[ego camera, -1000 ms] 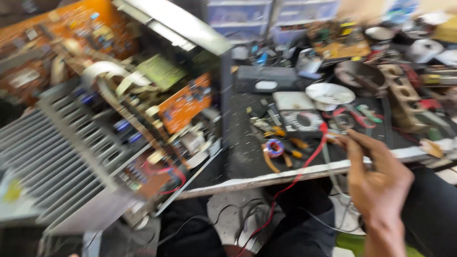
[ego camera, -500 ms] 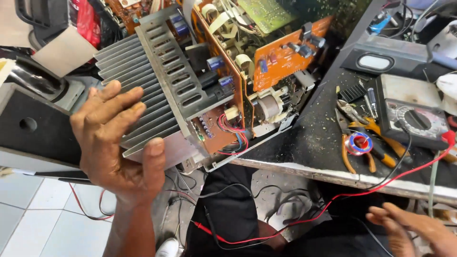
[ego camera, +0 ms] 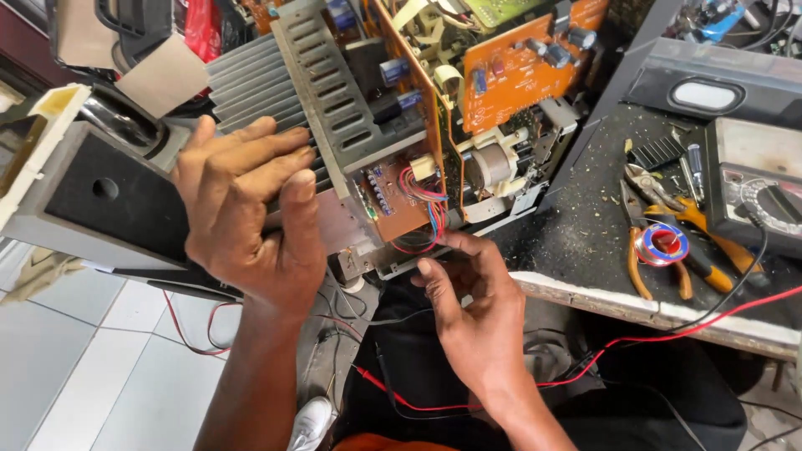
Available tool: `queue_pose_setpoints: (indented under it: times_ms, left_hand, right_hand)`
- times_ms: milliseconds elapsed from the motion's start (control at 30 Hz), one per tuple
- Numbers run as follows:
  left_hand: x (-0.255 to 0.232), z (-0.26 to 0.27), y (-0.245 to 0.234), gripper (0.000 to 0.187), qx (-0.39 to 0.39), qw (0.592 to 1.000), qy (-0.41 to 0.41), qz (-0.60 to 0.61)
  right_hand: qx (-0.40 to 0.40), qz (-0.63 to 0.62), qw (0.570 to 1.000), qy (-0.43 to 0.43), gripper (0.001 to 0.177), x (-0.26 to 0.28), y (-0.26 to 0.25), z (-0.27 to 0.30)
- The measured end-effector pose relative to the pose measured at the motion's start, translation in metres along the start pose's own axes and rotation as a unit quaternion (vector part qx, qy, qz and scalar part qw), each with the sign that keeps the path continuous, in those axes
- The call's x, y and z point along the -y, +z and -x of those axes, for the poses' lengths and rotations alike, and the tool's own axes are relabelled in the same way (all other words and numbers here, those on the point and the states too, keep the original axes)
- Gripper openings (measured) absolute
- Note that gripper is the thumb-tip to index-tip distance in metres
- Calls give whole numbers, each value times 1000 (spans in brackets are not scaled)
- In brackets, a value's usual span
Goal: The person uses a multimeter to test points on a circuit board inside an open electronic device. They then lift the device to inspect the internal components and wiring, and finally handle a white plastic component with wires attached.
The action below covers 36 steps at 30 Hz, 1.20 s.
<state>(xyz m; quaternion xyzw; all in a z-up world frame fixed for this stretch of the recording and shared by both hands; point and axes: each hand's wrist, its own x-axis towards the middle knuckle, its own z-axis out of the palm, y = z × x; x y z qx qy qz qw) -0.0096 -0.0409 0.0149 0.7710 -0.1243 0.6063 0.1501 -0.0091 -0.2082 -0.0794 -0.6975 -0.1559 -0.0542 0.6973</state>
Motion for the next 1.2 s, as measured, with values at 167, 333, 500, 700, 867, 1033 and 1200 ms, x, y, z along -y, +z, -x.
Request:
queue_pose_setpoints:
  times_ms: [167,333,500,700,867,1033,1200]
  left_hand:
    - [7,-1,3,26,-19,1000,0,14]
    - [6,-10,4,26,-31,999,-2,24]
    - [11,-14,4,22,-29,999,7,23]
    - [18,-15,12,20,-36,999,8,33]
    - [19,-14,11,19,-49,998,5,40]
    - [16,-10,5,14,-40,998,-2,50]
    - [20,-8,-1,15,-43,996,2,76]
  right_hand:
    - [-22,-157,987,12,18,-9,16,6]
    - [-60,-114,991,36,36,1,18,-13]
    - [-59,-15,998,-17,13,2,16,-21]
    - [-52,14,998,-44,18,-9,14,-25]
    - [-51,23,998,-42,18,-12,13,-22]
    - [-42,-12,999,-12,19,-16,10,-19]
    - [-35,3,999,-8,18,-10,16,-10]
